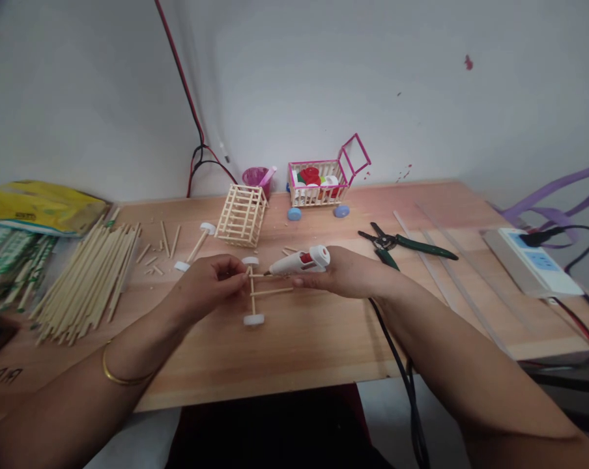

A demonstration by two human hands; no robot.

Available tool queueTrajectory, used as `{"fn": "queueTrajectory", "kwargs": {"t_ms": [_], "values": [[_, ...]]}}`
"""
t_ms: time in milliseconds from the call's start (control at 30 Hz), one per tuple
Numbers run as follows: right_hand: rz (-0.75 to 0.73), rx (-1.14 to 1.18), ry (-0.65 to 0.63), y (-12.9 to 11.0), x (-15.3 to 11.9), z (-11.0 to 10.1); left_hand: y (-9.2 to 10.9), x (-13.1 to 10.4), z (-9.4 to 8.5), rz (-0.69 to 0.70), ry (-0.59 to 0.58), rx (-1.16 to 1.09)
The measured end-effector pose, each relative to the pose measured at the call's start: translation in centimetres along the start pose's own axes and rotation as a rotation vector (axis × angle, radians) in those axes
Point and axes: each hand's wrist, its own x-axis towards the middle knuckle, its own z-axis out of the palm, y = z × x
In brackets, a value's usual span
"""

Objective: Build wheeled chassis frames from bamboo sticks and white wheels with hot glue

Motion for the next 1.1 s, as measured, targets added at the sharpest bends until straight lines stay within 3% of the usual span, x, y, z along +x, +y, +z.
{"fn": "queueTrajectory", "kwargs": {"t_ms": [1100], "values": [[0.076,0.023,0.064,0.50,-0.05,0.00,0.49,-0.22,-0.24,0.013,-0.009,0.079]]}}
